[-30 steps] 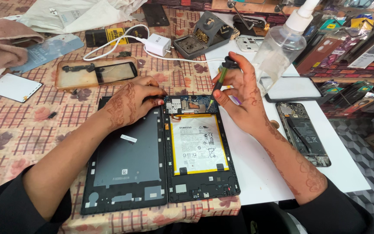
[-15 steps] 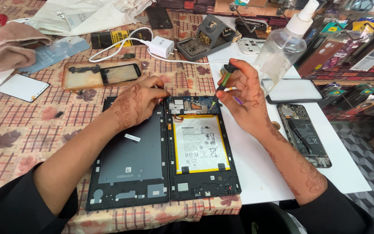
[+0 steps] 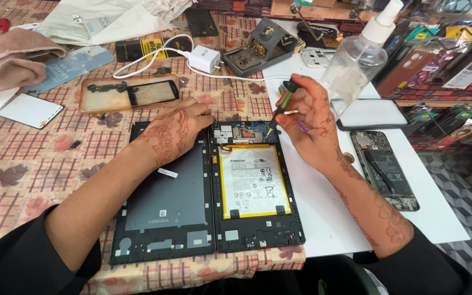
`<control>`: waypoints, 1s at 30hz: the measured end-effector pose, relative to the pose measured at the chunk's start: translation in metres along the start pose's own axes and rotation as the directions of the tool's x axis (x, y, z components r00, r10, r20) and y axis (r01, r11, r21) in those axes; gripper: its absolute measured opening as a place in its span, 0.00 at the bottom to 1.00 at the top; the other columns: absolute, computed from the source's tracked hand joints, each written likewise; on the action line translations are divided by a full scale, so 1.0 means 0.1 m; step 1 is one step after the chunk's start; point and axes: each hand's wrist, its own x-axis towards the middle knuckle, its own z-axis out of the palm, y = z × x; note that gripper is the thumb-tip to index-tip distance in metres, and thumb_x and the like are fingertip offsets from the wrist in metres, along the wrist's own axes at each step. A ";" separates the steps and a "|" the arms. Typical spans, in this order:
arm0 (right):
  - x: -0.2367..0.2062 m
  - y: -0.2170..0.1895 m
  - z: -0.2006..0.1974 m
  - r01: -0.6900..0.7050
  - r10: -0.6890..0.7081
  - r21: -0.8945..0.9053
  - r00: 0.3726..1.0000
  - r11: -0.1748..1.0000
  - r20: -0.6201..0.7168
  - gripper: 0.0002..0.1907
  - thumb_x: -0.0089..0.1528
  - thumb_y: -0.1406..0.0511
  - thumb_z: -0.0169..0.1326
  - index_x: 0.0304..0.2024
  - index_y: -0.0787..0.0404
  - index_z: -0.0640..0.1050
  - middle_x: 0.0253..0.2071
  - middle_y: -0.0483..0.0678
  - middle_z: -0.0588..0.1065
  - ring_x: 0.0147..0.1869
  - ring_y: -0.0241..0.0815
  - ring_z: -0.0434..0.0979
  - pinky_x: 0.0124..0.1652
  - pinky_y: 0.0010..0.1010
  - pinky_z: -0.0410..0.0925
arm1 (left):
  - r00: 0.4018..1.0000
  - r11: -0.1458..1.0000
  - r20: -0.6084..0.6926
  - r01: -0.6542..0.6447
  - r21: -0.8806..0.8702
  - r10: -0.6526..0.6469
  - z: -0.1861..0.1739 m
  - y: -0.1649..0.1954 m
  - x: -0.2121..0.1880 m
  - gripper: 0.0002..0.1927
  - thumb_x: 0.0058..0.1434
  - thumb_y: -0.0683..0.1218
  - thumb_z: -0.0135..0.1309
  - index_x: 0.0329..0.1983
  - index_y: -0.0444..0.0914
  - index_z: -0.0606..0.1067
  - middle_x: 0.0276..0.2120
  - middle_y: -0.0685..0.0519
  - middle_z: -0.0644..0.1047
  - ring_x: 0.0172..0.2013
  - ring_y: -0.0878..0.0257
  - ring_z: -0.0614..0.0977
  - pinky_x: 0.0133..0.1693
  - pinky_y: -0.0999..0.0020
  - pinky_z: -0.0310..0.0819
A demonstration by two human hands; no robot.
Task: The person uses a screwdriver to remove and reinsert screws from a disassembled Samsung tablet. They manipulate the back cover and internal components, then reassemble the device by aligning the back cover and securing it with screws.
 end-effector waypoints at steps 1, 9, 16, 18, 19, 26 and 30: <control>0.00 0.00 -0.01 -0.009 0.009 0.026 1.000 1.000 0.003 0.37 0.69 0.81 0.52 0.74 0.55 0.54 0.54 0.50 0.71 0.60 0.39 0.76 0.59 0.31 0.72 | 1.000 1.000 -0.018 -0.016 0.006 0.016 0.00 0.00 0.00 0.21 0.53 0.35 0.51 0.49 0.40 0.79 0.49 0.53 0.76 0.57 0.54 0.73 0.59 0.55 0.65; -0.02 -0.01 -0.03 0.035 -0.035 -0.100 0.999 0.994 0.009 0.37 0.67 0.81 0.57 0.71 0.56 0.56 0.56 0.52 0.70 0.61 0.42 0.75 0.55 0.32 0.72 | 1.000 1.000 0.026 0.015 0.001 -0.015 -0.03 0.02 0.00 0.19 0.54 0.35 0.50 0.49 0.40 0.79 0.48 0.54 0.77 0.56 0.55 0.74 0.58 0.57 0.66; -0.02 0.03 -0.02 0.027 -0.027 -0.013 0.999 1.000 -0.035 0.36 0.69 0.80 0.54 0.72 0.55 0.54 0.54 0.50 0.71 0.61 0.41 0.77 0.59 0.33 0.74 | 1.000 1.000 -0.019 -0.015 0.005 0.015 -0.03 0.02 0.00 0.17 0.55 0.36 0.50 0.47 0.40 0.79 0.47 0.53 0.77 0.54 0.54 0.75 0.57 0.57 0.67; -0.03 0.02 -0.03 0.029 -0.028 0.019 0.999 0.999 -0.020 0.35 0.70 0.80 0.53 0.72 0.55 0.55 0.54 0.51 0.71 0.62 0.42 0.78 0.61 0.34 0.74 | 1.000 1.000 -0.013 -0.013 0.007 0.013 -0.02 0.01 0.00 0.17 0.54 0.36 0.50 0.46 0.40 0.79 0.46 0.53 0.77 0.55 0.54 0.75 0.57 0.57 0.66; -0.03 0.02 -0.03 0.051 -0.052 -0.034 0.998 0.998 -0.024 0.35 0.69 0.81 0.53 0.72 0.56 0.55 0.54 0.51 0.71 0.62 0.42 0.77 0.60 0.34 0.73 | 1.000 1.000 -0.013 -0.016 0.012 0.017 -0.01 0.01 0.00 0.17 0.54 0.36 0.50 0.46 0.40 0.79 0.46 0.53 0.77 0.55 0.54 0.75 0.57 0.56 0.66; -0.02 0.02 0.01 0.026 -0.029 -0.061 0.999 0.998 -0.040 0.37 0.65 0.84 0.54 0.70 0.57 0.57 0.52 0.54 0.71 0.57 0.43 0.76 0.57 0.35 0.72 | 1.000 0.999 -0.014 -0.021 0.026 0.022 -0.01 0.01 -0.01 0.18 0.55 0.36 0.51 0.48 0.41 0.79 0.48 0.54 0.77 0.56 0.55 0.74 0.59 0.57 0.66; -0.03 0.02 -0.01 -0.019 0.021 0.068 1.000 0.998 -0.020 0.35 0.67 0.85 0.46 0.70 0.55 0.54 0.53 0.54 0.71 0.59 0.44 0.78 0.62 0.37 0.73 | 0.998 0.998 -0.027 0.052 -0.019 -0.053 -0.05 0.02 0.01 0.18 0.54 0.38 0.53 0.48 0.42 0.80 0.48 0.53 0.77 0.55 0.55 0.74 0.58 0.57 0.65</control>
